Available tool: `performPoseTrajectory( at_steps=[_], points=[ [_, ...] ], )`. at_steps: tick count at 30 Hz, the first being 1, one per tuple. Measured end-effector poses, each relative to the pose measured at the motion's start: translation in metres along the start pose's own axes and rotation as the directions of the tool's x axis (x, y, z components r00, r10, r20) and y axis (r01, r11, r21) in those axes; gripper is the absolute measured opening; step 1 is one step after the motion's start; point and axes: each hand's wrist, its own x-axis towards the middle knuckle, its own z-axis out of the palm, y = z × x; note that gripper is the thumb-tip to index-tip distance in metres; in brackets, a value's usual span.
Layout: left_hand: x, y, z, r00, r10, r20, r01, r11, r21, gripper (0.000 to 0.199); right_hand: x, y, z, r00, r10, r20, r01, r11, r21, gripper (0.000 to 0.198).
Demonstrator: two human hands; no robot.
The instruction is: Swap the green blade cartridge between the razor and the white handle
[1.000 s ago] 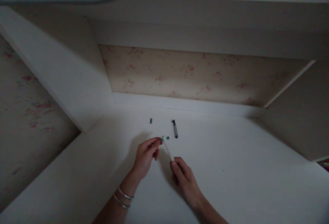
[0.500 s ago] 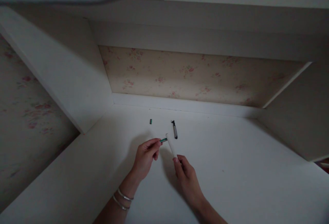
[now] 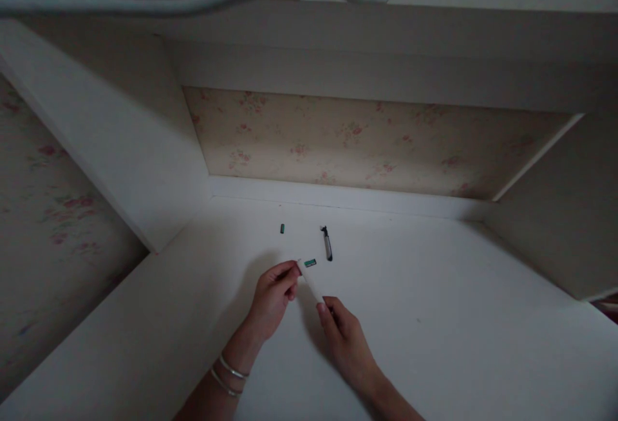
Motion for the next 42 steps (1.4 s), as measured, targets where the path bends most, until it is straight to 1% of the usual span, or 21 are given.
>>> performPoseTrajectory(
  at_steps=[2, 7, 8, 12, 14, 17, 18, 22, 23, 27, 28, 33, 38, 40, 42],
  points=[
    [-0.0006, 0.0007, 0.0009, 1.0, -0.005, -0.001, 0.005, 1.0, -0.027, 0.023, 0.0, -0.0017, -0.0002, 1.0, -0.019, 0.017, 0.019, 1.0, -0.003, 0.034],
    [-0.0014, 0.001, 0.0007, 1.0, -0.021, -0.023, 0.019, 0.997, -0.074, 0.026, 0.0018, -0.0027, -0.0014, 0.996, 0.009, -0.085, -0.008, 1.0, 0.011, 0.036],
    [-0.0013, 0.0006, 0.0004, 1.0, -0.022, -0.02, 0.02, 0.997, -0.075, 0.025, 0.0019, -0.0024, -0.0013, 0.997, 0.009, -0.08, -0.009, 1.0, 0.008, 0.037],
    [-0.0005, -0.0012, -0.0009, 1.0, -0.013, 0.005, 0.013, 0.997, -0.073, 0.021, 0.0009, -0.0024, 0.0002, 1.0, -0.01, 0.019, 0.01, 1.0, 0.006, 0.038],
    [-0.0001, -0.0014, -0.0013, 1.0, -0.01, 0.009, 0.011, 0.997, -0.072, 0.021, 0.0006, -0.0032, 0.0, 1.0, -0.002, 0.012, 0.001, 1.0, 0.012, 0.038],
    [-0.0003, -0.001, -0.0013, 1.0, -0.016, 0.003, 0.016, 0.998, -0.062, 0.023, 0.0009, -0.0042, -0.0015, 0.998, 0.024, -0.054, -0.024, 1.0, 0.004, 0.038],
    [-0.0005, -0.0009, -0.0012, 1.0, -0.018, 0.002, 0.018, 0.998, -0.055, 0.023, 0.001, -0.0044, -0.0017, 0.998, 0.025, -0.055, -0.025, 1.0, 0.0, 0.039],
    [-0.0014, 0.0, -0.0007, 1.0, -0.009, 0.019, 0.01, 1.0, -0.027, 0.019, 0.0008, -0.0032, -0.0008, 0.999, -0.007, 0.045, 0.007, 1.0, 0.001, 0.038],
    [-0.0014, 0.0001, -0.0007, 1.0, -0.006, 0.021, 0.006, 1.0, -0.023, 0.02, 0.0008, -0.0025, -0.0005, 0.999, -0.011, 0.047, 0.01, 1.0, 0.006, 0.037],
    [-0.0014, 0.0005, -0.0004, 1.0, -0.01, -0.009, 0.01, 1.0, -0.007, 0.025, 0.0015, -0.0001, -0.0005, 0.998, 0.028, -0.057, -0.027, 0.999, 0.017, 0.038],
    [-0.0015, 0.0006, -0.0003, 1.0, -0.01, -0.01, 0.01, 1.0, 0.003, 0.025, 0.0015, 0.0, -0.0005, 0.998, 0.031, -0.062, -0.031, 0.999, 0.014, 0.038],
    [-0.0016, 0.0003, 0.0, 0.999, 0.031, 0.032, -0.034, 0.995, 0.09, 0.017, 0.001, -0.0017, -0.0007, 0.998, -0.011, 0.056, 0.011, 1.0, 0.0, 0.037],
    [-0.0007, -0.001, -0.0011, 1.0, 0.024, -0.008, -0.023, 0.995, 0.099, 0.027, 0.0025, -0.0015, -0.0023, 0.998, 0.044, -0.045, -0.043, 0.999, 0.019, 0.039],
    [-0.0011, -0.0006, -0.001, 0.999, 0.033, 0.005, -0.033, 0.992, 0.125, 0.024, 0.002, -0.0021, -0.002, 0.999, 0.044, -0.004, -0.044, 0.999, 0.017, 0.039],
    [-0.0017, 0.0002, -0.0006, 0.998, 0.049, 0.031, -0.054, 0.986, 0.158, 0.019, 0.0009, -0.0033, -0.0012, 0.996, 0.031, 0.078, -0.033, 0.999, 0.02, 0.038]
  ],
)
